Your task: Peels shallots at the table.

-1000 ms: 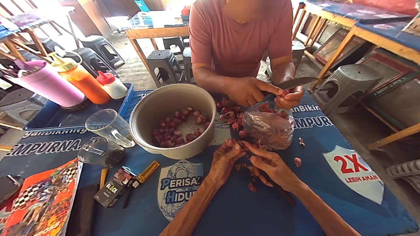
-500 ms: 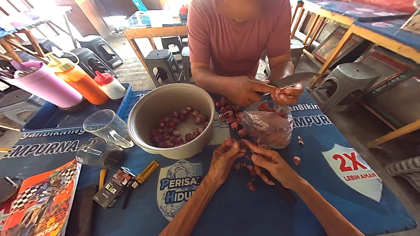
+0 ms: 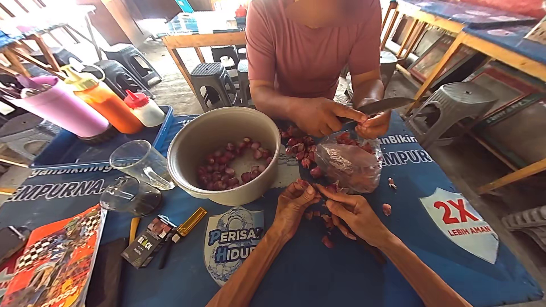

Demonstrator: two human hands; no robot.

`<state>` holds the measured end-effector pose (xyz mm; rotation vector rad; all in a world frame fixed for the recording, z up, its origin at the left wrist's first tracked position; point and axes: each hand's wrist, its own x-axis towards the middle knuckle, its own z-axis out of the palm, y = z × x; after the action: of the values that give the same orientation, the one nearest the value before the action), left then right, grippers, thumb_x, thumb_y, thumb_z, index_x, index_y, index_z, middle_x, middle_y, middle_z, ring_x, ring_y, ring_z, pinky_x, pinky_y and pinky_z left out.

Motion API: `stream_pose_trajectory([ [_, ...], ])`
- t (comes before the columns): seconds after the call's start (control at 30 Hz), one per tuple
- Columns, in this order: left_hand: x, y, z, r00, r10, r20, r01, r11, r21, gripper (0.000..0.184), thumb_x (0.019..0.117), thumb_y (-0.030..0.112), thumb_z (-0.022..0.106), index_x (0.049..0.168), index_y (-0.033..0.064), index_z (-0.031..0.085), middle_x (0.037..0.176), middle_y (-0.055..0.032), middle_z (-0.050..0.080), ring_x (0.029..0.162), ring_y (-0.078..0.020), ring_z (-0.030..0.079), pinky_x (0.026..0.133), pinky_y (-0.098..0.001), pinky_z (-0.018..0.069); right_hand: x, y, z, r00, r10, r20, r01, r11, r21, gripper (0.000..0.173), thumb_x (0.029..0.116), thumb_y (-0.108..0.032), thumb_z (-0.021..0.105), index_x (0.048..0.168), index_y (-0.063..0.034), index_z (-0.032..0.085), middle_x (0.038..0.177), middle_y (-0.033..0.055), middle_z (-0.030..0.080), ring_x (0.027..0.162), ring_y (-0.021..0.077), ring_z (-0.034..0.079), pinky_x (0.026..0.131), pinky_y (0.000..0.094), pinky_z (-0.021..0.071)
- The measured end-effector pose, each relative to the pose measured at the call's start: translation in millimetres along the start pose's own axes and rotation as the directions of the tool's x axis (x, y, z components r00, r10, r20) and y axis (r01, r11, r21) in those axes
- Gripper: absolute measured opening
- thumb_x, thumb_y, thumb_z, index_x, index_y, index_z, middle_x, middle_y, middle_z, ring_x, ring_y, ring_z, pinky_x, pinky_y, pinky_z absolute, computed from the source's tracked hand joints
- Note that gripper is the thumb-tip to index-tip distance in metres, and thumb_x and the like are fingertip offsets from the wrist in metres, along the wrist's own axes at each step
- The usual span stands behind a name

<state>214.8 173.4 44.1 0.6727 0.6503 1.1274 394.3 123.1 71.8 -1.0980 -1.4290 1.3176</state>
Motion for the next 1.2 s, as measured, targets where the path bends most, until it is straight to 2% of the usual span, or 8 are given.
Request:
stream_pose_trajectory([
  [0.27,0.2,2.1,-0.8,0.999,-0.012,0.042,0.009,0.998,0.058,0.007,0.0975,-0.004,0.057,0.102,0.0011,0.059,0.094,-0.009,0.073,0.087,-0.0172,0.073,0.084,-0.0324,0.0609,1.1,-6.8,-4.7,0.984,0.177,-0.024,-0.169,0.966,0.195,0.043,0.1061,-0.012,0.044,0.148,-0.0031,0.052,0.065,-0.0038,0.056,0.041,0.0047,0.047,0.037,0.0192,0.0432],
  [0.37,0.5,3.0,-1.5,0.999,-0.021,0.037,0.019,0.999,0.042,0.008,0.098,-0.004,0.057,0.102,0.0013,0.059,0.094,-0.0091,0.073,0.086,-0.0168,0.074,0.084,-0.0315,0.0611,1.6,-6.5,-5.4,0.986,0.166,-0.01,-0.159,0.962,0.223,0.044,0.1064,-0.012,0.043,0.148,-0.0037,0.051,0.065,-0.0034,0.056,0.041,0.0047,0.047,0.036,0.0189,0.0431],
  [0.53,1.0,4.2,-3.2,0.999,-0.018,0.034,0.017,1.0,0.017,0.008,0.0974,-0.005,0.057,0.101,0.0018,0.059,0.094,-0.0093,0.074,0.085,-0.0167,0.074,0.083,-0.0313,0.061,2.9,-6.7,-12.0,0.984,0.132,0.119,-0.153,0.97,0.189,0.054,0.1056,-0.015,0.042,0.159,-0.0119,0.036,0.068,-0.0041,0.054,0.043,0.0048,0.048,0.038,0.0186,0.0434],
  [0.7,0.0,2.7,-1.8,0.999,0.008,0.031,-0.009,0.999,0.035,0.009,0.0951,-0.005,0.06,0.098,0.0026,0.061,0.09,-0.0073,0.074,0.083,-0.0152,0.073,0.081,-0.0302,0.0612,2.8,-2.5,-10.7,0.985,0.107,0.134,-0.121,0.988,0.1,0.05,0.1066,-0.015,0.045,0.156,-0.0128,0.042,0.081,-0.0023,0.063,0.045,0.0037,0.049,0.038,0.0181,0.0446],
  [0.83,0.7,2.3,-2.2,0.999,0.021,0.031,-0.022,0.999,0.046,0.009,0.0945,-0.006,0.06,0.098,0.0024,0.061,0.088,-0.0066,0.074,0.081,-0.0145,0.073,0.08,-0.0294,0.0611,2.8,-3.1,-13.9,0.977,0.113,0.179,-0.135,0.984,0.116,0.053,0.1053,-0.015,0.045,0.158,-0.0126,0.039,0.075,-0.0041,0.06,0.044,0.0037,0.049,0.038,0.0178,0.0442],
  [1.1,1.2,-1.2,-4.9,0.996,0.071,0.052,-0.076,0.992,0.097,0.009,0.0917,-0.005,0.066,0.096,0.0019,0.063,0.087,-0.0071,0.074,0.08,-0.0153,0.073,0.08,-0.0306,0.0612,3.1,1.2,-13.8,0.991,0.098,0.091,-0.105,0.991,0.079,0.044,0.1062,-0.013,0.047,0.15,-0.0091,0.051,0.082,-0.003,0.065,0.044,0.0019,0.048,0.038,0.0168,0.0437],
  [1.2,1.0,0.0,-4.9,0.995,0.079,0.055,-0.085,0.99,0.116,0.007,0.093,-0.004,0.065,0.097,0.0011,0.064,0.088,-0.0068,0.074,0.081,-0.0151,0.073,0.08,-0.0307,0.061,3.1,-1.9,-12.5,0.987,0.137,0.087,-0.147,0.982,0.118,0.045,0.1061,-0.013,0.045,0.15,-0.0091,0.051,0.072,-0.0039,0.06,0.043,0.0034,0.048,0.037,0.018,0.0435],
])
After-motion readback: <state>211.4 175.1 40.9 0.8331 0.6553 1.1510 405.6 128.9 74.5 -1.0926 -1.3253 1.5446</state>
